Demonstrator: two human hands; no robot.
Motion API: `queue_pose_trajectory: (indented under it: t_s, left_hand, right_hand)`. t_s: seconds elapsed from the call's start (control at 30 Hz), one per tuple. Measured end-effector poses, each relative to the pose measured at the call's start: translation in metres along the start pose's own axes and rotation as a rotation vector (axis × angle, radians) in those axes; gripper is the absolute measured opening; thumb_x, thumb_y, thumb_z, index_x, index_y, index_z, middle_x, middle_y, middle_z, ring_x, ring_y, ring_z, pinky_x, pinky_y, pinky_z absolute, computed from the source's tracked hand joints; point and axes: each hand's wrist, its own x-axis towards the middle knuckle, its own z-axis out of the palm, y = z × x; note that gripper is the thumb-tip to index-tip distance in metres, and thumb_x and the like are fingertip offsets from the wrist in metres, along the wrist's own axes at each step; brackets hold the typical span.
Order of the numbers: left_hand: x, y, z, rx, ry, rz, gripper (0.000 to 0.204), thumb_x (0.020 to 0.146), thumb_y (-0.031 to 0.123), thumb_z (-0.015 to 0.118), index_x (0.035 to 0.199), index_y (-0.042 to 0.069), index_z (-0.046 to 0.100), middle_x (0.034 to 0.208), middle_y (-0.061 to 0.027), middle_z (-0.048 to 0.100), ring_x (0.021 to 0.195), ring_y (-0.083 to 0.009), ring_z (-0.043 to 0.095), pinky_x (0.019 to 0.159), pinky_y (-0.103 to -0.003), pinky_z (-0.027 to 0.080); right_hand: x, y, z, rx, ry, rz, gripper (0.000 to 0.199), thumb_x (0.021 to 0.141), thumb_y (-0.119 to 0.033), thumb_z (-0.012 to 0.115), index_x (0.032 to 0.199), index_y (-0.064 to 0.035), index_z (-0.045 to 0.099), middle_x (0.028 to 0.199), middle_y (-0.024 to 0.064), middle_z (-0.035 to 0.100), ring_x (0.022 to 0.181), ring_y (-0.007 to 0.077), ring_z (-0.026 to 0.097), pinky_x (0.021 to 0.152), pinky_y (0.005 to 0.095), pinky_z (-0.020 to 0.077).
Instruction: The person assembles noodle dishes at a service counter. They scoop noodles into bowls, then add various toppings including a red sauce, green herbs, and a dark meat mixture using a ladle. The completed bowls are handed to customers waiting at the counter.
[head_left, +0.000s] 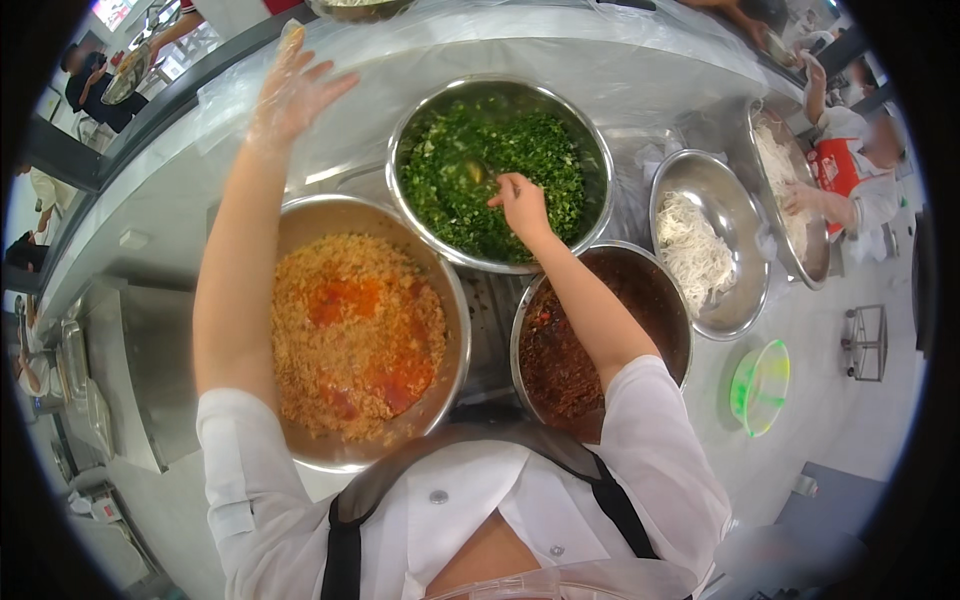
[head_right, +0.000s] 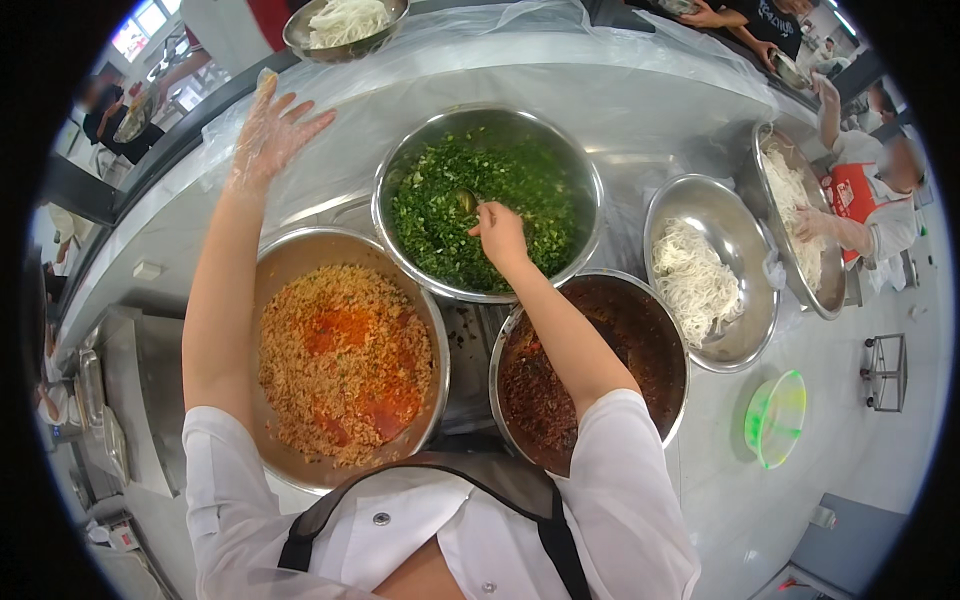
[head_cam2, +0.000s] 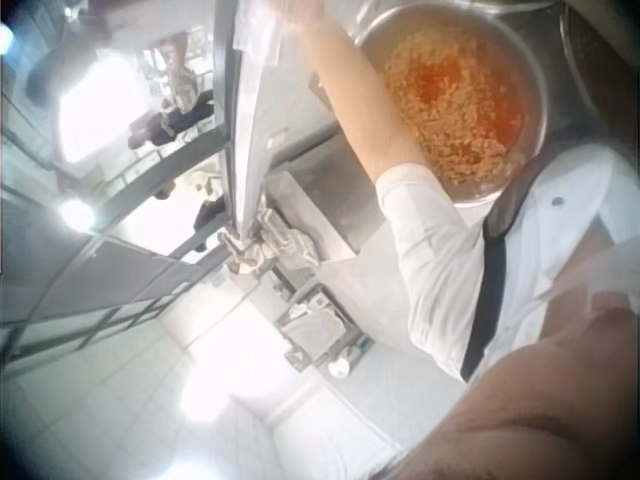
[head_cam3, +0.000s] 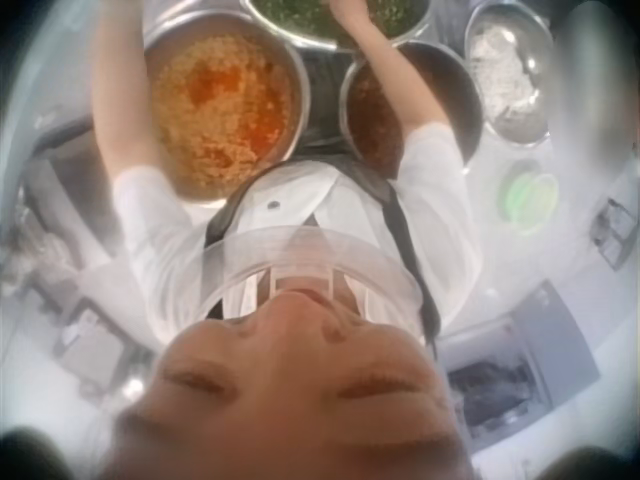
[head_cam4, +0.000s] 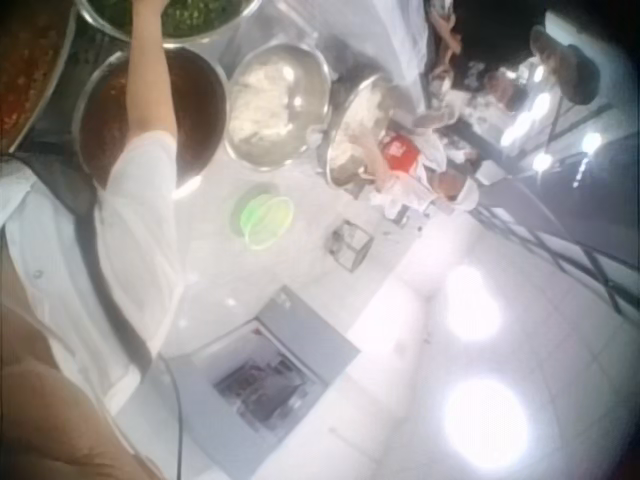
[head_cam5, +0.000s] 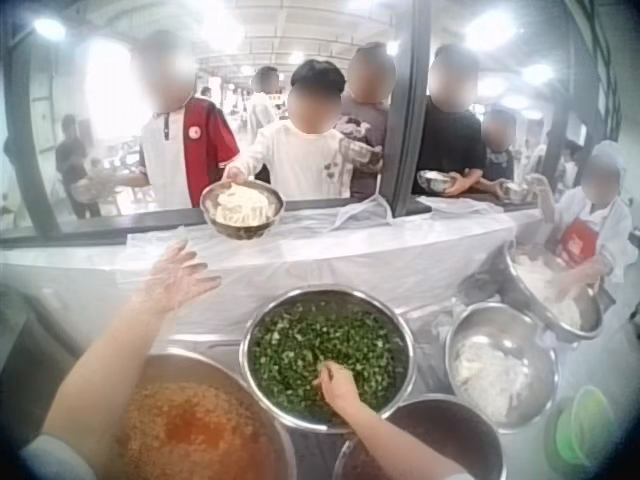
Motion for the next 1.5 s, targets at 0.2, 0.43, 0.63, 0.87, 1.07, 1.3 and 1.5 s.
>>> queue_pose_trajectory:
  t_s: [0.2, 0.43, 0.63, 0.87, 1.07, 1.3, 1.5]
  left_hand:
    - [0.013, -0.013, 0.059, 0.012, -0.062, 0.137, 0.074, 0.085, 0.018, 0.058, 0.135, -0.002, 0.008, 0.140, -0.0252, 0.009, 0.130, -0.0404, 0.017, 0.094, -0.064, 0.036]
    - [0.056, -0.027, 0.024, -0.019, -0.066, 0.089, 0.048, 0.084, 0.002, 0.040, 0.129, -0.001, 0.026, 0.134, -0.0232, 0.029, 0.120, -0.0454, 0.034, 0.091, -0.067, 0.036]
    - [-0.010, 0.006, -0.027, -0.124, -0.013, 0.008, 0.059, 0.078, -0.006, 0.033, 0.135, 0.001, 0.020, 0.138, -0.0248, 0.023, 0.126, -0.0464, 0.022, 0.099, -0.068, 0.026]
    - [-0.148, -0.033, -0.009, 0.003, 0.194, -0.095, 0.065, 0.072, -0.004, 0.032, 0.134, -0.005, 0.013, 0.135, -0.0339, 0.019, 0.122, -0.0512, 0.027, 0.098, -0.061, 0.034]
    - [-0.250, -0.070, -0.001, -0.040, 0.297, -0.130, 0.061, 0.076, -0.002, 0.035, 0.133, -0.008, 0.013, 0.130, -0.0323, 0.027, 0.117, -0.0474, 0.037, 0.090, -0.056, 0.046]
    - [-0.301, -0.093, -0.025, -0.097, 0.239, -0.273, 0.070, 0.063, -0.005, 0.038, 0.130, -0.012, 0.018, 0.130, -0.0299, 0.033, 0.117, -0.0459, 0.039, 0.091, -0.062, 0.042]
    - [-0.324, -0.102, -0.031, -0.063, 0.292, -0.234, 0.071, 0.061, -0.005, 0.043, 0.128, -0.014, 0.022, 0.129, -0.0299, 0.036, 0.116, -0.0467, 0.040, 0.096, -0.063, 0.035]
  right_hand:
    - [-0.004, -0.003, -0.046, 0.311, 0.119, 0.130, 0.030, 0.090, -0.019, 0.043, 0.103, 0.0048, 0.056, 0.069, 0.0124, 0.066, 0.084, 0.0185, 0.063, 0.080, 0.0293, 0.0432]
    - [-0.062, -0.016, -0.113, 0.618, 0.208, 0.136, 0.023, 0.092, -0.013, 0.043, 0.097, 0.0066, 0.054, 0.081, 0.0170, 0.063, 0.067, 0.0166, 0.062, 0.066, 0.0260, 0.0471]
    - [-0.187, -0.036, -0.186, 0.680, 0.308, 0.096, 0.022, 0.089, -0.014, 0.047, 0.093, 0.0050, 0.057, 0.079, 0.0186, 0.063, 0.060, 0.0173, 0.058, 0.058, 0.0272, 0.0479]
    - [-0.275, 0.036, -0.178, 0.313, 0.524, 0.414, 0.025, 0.092, -0.016, 0.045, 0.095, 0.0065, 0.056, 0.078, 0.0184, 0.063, 0.065, 0.0174, 0.063, 0.064, 0.0268, 0.0488]
    - [-0.280, 0.078, -0.111, -0.476, 0.339, -0.124, 0.012, 0.087, -0.004, 0.050, 0.096, 0.0014, 0.057, 0.073, 0.0112, 0.059, 0.064, 0.0180, 0.062, 0.061, 0.0307, 0.0485]
    - [-0.294, 0.060, -0.096, -0.368, 0.210, -0.159, 0.011, 0.085, -0.004, 0.052, 0.093, 0.0022, 0.057, 0.078, 0.0147, 0.059, 0.065, 0.0236, 0.061, 0.063, 0.0322, 0.0477]
    - [-0.308, 0.037, -0.098, -0.014, 0.169, 0.135, 0.013, 0.088, -0.006, 0.049, 0.091, 0.0038, 0.057, 0.077, 0.0126, 0.061, 0.059, 0.0177, 0.062, 0.062, 0.0308, 0.0482]
